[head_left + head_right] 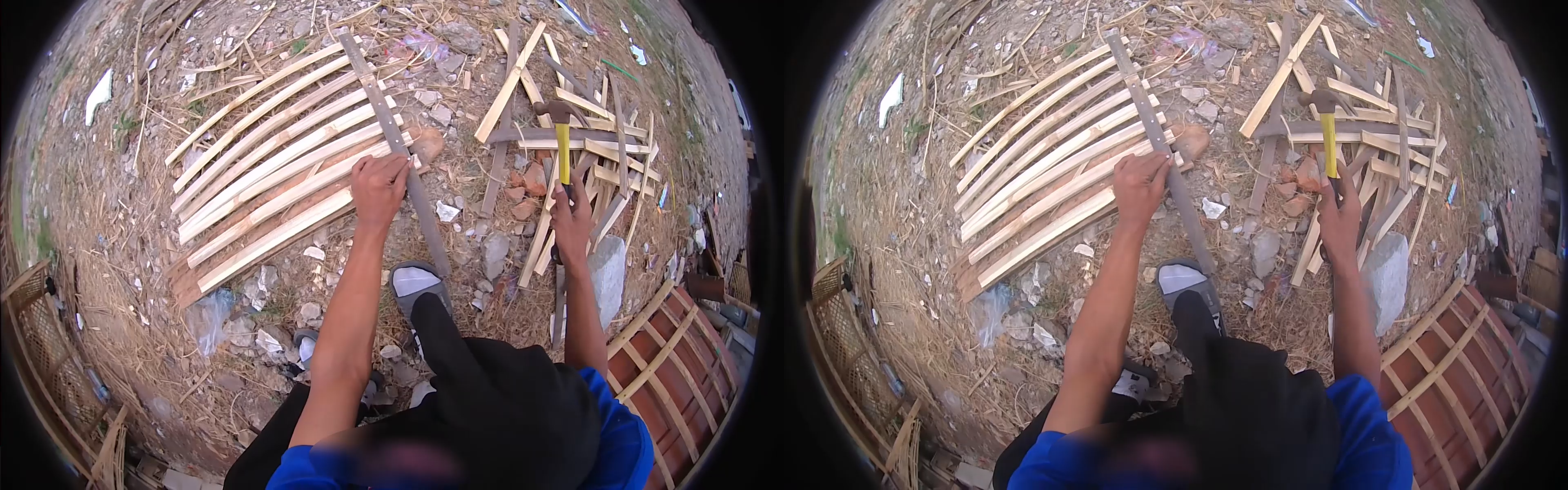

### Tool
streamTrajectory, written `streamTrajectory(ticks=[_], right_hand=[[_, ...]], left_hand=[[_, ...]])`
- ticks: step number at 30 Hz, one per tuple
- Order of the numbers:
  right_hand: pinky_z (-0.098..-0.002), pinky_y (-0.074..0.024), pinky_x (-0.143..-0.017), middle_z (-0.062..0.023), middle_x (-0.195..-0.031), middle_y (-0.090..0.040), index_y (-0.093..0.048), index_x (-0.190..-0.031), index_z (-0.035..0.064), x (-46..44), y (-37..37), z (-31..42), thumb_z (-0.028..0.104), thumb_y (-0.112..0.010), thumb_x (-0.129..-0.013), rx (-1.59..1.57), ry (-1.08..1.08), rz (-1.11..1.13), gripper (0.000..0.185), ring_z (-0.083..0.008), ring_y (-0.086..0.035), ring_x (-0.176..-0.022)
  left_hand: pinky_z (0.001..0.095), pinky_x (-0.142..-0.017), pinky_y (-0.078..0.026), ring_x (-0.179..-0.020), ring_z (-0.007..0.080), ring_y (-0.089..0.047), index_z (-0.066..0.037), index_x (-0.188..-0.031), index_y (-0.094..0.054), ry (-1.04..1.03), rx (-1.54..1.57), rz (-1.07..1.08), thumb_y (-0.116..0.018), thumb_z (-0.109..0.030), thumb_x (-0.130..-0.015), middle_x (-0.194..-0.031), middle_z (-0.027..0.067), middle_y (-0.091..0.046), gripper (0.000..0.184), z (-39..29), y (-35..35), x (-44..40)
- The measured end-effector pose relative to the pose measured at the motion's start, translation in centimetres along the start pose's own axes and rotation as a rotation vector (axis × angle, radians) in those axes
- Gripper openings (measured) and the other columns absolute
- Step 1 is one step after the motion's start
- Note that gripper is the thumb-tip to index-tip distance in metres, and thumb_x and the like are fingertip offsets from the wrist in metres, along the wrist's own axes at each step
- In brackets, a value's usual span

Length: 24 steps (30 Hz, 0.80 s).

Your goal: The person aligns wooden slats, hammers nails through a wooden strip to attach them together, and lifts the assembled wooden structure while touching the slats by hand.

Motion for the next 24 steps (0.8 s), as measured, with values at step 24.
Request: streamTrajectory(ticks=[24], right_hand=[[-0.0447, -0.0507, -0.087, -0.0273, -0.115, -0.064, -0.050, -0.139, 0.0030, 7.9, -9.6, 6.1, 0.006, -0.055, -0.098, 0.129, 0.274, 0.324, 0.042, -0.0419, -0.065, -0.101]], left_hand=[[0.0378, -0.089, -0.045, -0.086, 0.0213, -0.066, -0.009, -0.089, -0.077, -0.003, -0.003, -0.007, -0.076, -0.014, -0.080, -0.094, 0.0020, -0.075, 0.010, 0.3, -0.2, 0.3]])
Point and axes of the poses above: each hand's wrist, its own x-axis away from the middle knuckle, its own y-axis out of the back of the hand, z = x × y, the point moved 3 cm from there along -x, towards the middle knuckle
